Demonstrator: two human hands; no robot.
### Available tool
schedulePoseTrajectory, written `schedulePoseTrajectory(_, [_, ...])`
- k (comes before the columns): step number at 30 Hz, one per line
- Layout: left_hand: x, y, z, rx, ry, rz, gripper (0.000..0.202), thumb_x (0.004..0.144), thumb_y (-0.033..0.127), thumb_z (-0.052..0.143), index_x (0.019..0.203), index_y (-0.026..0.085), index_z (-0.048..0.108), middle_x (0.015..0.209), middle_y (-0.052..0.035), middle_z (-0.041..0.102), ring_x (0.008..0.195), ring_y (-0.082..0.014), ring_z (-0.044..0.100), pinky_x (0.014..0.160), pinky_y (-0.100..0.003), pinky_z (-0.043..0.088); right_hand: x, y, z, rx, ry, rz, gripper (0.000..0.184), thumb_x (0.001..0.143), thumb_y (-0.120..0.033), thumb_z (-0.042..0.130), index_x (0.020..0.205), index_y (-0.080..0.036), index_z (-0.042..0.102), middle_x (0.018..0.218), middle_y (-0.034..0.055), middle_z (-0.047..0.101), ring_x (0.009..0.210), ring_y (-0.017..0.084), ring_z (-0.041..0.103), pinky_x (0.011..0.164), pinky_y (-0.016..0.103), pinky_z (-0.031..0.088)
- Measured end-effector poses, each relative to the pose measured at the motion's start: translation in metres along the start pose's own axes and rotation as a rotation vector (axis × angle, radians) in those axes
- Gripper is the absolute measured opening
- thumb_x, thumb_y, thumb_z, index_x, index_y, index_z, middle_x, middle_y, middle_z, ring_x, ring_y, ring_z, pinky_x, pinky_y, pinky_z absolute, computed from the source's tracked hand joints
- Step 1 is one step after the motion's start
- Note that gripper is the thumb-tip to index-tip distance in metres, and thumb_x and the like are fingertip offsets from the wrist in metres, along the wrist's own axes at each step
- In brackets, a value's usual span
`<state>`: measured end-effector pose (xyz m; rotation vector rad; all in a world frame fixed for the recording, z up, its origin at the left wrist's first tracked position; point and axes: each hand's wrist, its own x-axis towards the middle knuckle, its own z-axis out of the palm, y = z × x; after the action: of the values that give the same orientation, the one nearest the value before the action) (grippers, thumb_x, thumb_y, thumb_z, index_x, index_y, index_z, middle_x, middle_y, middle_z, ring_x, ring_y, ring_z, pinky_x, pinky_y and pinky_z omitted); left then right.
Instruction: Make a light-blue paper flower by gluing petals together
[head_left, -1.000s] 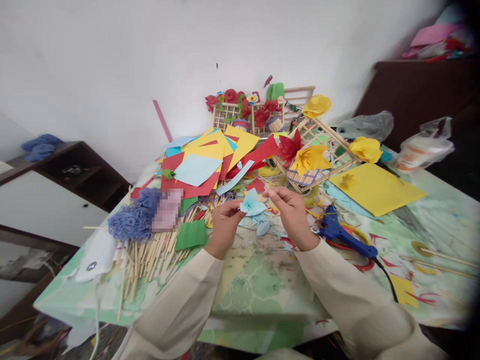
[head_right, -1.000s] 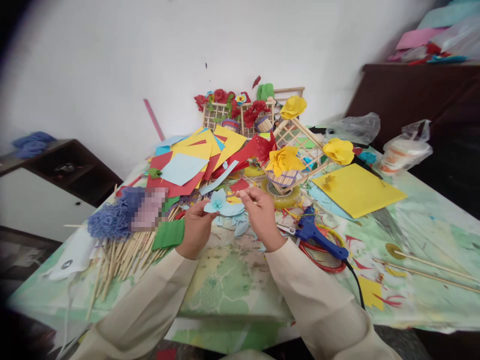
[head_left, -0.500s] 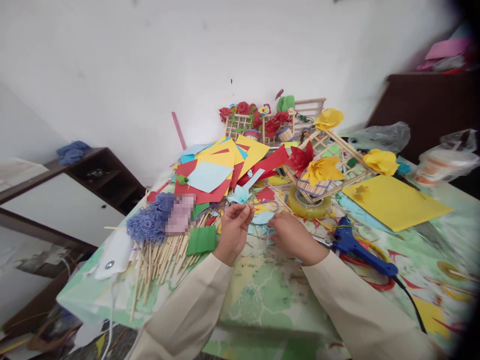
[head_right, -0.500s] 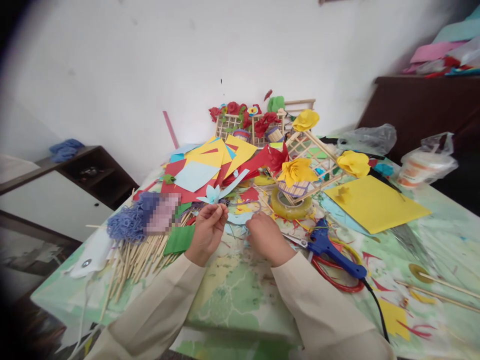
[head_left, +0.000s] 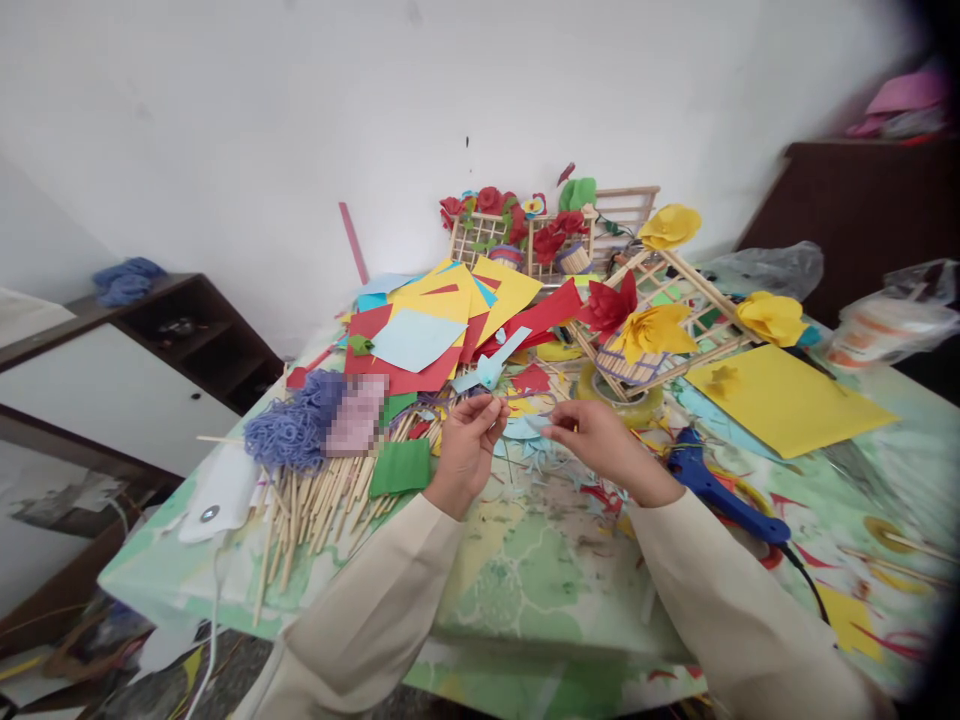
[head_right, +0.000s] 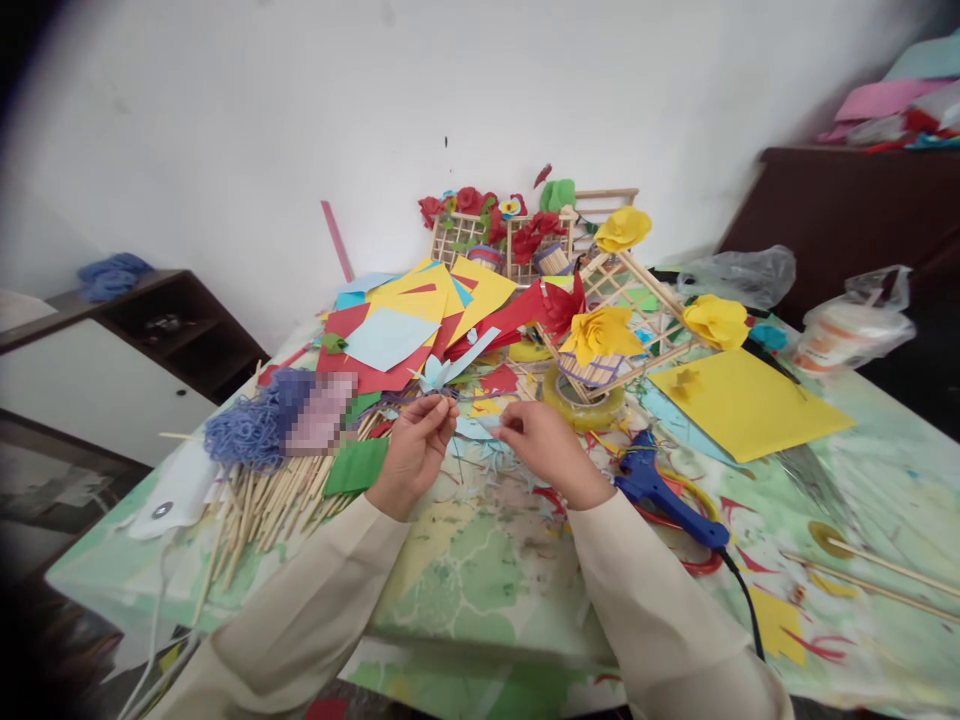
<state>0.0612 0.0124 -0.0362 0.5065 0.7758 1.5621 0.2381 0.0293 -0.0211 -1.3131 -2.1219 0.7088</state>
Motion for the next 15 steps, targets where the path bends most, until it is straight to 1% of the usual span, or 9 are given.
schedulePoseTrajectory(3, [-0.001,-0.001,0.001,0.017,-0.002,0.009,0.027,0.056,0.017,0.083,0.075,0.015,0.064,0.074,0.0013,0.069,0.066,-0.0068,0.065,0.065,-0.018,0.051,0.001,-0.005,0.000,0.499,0.035,0.020,0.027,0.076,-0.044,0.061,0.066,-0.019,0.057,0.057,-0.0026,0.055,0.053,0.011,0.046,0.052,0.025,0.035])
schedulePoseTrajectory(4, [-0.002,-0.001,0.001,0.022,-0.003,0.009,0.027,0.056,0.017,0.083,0.075,0.015,0.063,0.073,0.0014,0.069,0.066,-0.0069,0.065,0.065,-0.018,0.051,0.001,-0.007,0.001,0.619,0.034,0.040,0.028,0.074,-0.045,0.063,0.068,-0.018,0.058,0.057,-0.0030,0.055,0.052,0.010,0.046,0.052,0.025,0.035])
schedulePoseTrajectory(6, [-0.002,-0.001,0.002,0.033,-0.009,0.009,0.028,0.055,0.017,0.083,0.074,0.015,0.063,0.072,0.0016,0.069,0.066,-0.0073,0.065,0.065,-0.019,0.051,0.000,-0.010,0.004,0.781,0.035,0.096,0.028,0.070,-0.045,0.068,0.073,-0.018,0.061,0.059,-0.0033,0.057,0.052,0.009,0.047,0.052,0.024,0.037])
schedulePoseTrajectory(8, [-0.003,-0.001,0.003,0.049,-0.018,0.015,0.028,0.055,0.018,0.083,0.075,0.015,0.063,0.071,0.0019,0.068,0.064,-0.0073,0.065,0.064,-0.019,0.051,0.000,-0.011,0.005,0.871,0.047,0.146,0.028,0.066,-0.042,0.072,0.077,-0.017,0.063,0.062,-0.0030,0.060,0.053,0.009,0.048,0.052,0.024,0.038])
schedulePoseTrajectory(10, [-0.002,-0.001,0.003,0.064,-0.026,0.026,0.030,0.054,0.019,0.084,0.075,0.015,0.063,0.070,0.0022,0.068,0.062,-0.0068,0.064,0.062,-0.018,0.051,0.000,-0.011,0.005,0.912,0.073,0.175,0.030,0.063,-0.039,0.075,0.079,-0.017,0.063,0.064,-0.0029,0.061,0.054,0.008,0.050,0.052,0.023,0.037])
schedulePoseTrajectory(15, [0.000,0.002,0.001,0.088,-0.044,0.052,0.033,0.054,0.023,0.084,0.077,0.015,0.063,0.068,0.0021,0.067,0.056,-0.0052,0.062,0.056,-0.016,0.049,-0.001,-0.013,0.002,0.895,0.105,0.189,0.029,0.063,-0.036,0.075,0.081,-0.016,0.064,0.066,-0.0023,0.062,0.055,0.008,0.050,0.052,0.022,0.036])
